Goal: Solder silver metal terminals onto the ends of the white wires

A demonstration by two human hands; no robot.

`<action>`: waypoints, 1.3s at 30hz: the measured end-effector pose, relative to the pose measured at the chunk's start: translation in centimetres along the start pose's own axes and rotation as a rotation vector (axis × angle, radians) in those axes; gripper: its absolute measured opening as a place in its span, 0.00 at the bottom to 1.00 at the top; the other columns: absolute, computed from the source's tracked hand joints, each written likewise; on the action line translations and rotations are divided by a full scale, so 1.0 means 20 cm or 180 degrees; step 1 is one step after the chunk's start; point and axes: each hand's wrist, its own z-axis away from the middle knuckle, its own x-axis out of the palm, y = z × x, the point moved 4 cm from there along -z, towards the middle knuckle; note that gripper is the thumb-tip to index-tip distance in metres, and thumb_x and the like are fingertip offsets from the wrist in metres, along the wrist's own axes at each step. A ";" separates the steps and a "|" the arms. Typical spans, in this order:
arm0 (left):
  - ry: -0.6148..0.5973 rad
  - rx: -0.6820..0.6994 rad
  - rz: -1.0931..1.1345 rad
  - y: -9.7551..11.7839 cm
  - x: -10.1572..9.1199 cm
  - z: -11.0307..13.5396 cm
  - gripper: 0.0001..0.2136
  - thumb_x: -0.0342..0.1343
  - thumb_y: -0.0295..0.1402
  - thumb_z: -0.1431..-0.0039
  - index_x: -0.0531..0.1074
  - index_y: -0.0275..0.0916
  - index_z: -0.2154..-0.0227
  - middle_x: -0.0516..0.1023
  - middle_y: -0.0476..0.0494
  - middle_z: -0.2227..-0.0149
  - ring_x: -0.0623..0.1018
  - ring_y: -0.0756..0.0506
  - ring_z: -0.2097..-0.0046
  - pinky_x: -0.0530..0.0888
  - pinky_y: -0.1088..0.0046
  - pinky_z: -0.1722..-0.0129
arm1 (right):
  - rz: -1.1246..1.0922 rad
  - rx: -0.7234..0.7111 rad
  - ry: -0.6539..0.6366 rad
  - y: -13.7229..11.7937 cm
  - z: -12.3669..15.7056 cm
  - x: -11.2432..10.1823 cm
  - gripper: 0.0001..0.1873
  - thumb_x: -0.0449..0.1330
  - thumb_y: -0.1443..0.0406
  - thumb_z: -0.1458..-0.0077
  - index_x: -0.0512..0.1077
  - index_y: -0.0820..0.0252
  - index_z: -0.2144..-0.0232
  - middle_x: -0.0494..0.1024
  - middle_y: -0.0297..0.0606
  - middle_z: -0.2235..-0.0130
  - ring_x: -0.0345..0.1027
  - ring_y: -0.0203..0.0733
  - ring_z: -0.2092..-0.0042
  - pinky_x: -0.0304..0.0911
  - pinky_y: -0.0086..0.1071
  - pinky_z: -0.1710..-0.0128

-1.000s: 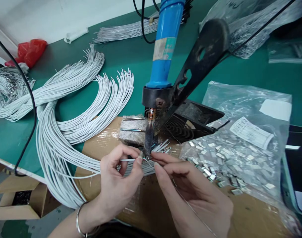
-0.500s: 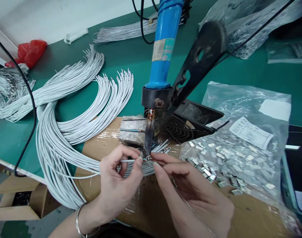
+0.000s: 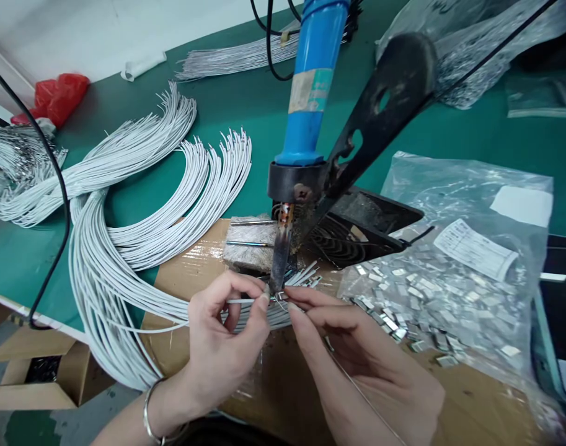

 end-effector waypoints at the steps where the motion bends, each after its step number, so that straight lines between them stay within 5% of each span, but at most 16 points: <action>1: 0.0002 -0.0004 -0.0004 0.00 0.00 0.00 0.06 0.62 0.23 0.44 0.75 0.39 0.73 0.84 0.51 0.69 0.58 0.56 0.80 0.56 0.80 0.82 | 0.0013 -0.0012 -0.0006 0.00 0.00 0.00 0.09 0.70 0.64 0.39 0.78 0.53 0.72 0.89 0.33 0.57 0.85 0.33 0.61 0.76 0.16 0.58; 23: -0.0090 -0.0062 -0.0039 -0.01 0.00 0.00 0.06 0.62 0.23 0.43 0.75 0.39 0.73 0.83 0.49 0.68 0.58 0.56 0.80 0.57 0.79 0.81 | -0.0120 0.0034 -0.0120 0.01 0.00 0.00 0.09 0.70 0.65 0.39 0.78 0.55 0.72 0.89 0.37 0.59 0.85 0.37 0.61 0.78 0.21 0.59; 29: -0.0198 0.0060 -0.0093 -0.03 -0.01 0.01 0.07 0.62 0.22 0.41 0.75 0.40 0.71 0.83 0.50 0.67 0.58 0.55 0.79 0.57 0.77 0.80 | -0.0146 0.0407 0.0037 0.01 0.02 0.00 0.11 0.70 0.63 0.38 0.78 0.57 0.73 0.88 0.41 0.57 0.85 0.40 0.59 0.79 0.25 0.58; 39: -0.0238 0.0091 -0.0102 -0.01 -0.01 0.01 0.07 0.61 0.21 0.42 0.75 0.39 0.72 0.83 0.48 0.66 0.59 0.55 0.78 0.57 0.75 0.79 | -0.0117 0.0311 0.0094 0.02 0.02 0.00 0.09 0.71 0.63 0.40 0.79 0.54 0.72 0.89 0.35 0.57 0.84 0.34 0.61 0.76 0.18 0.57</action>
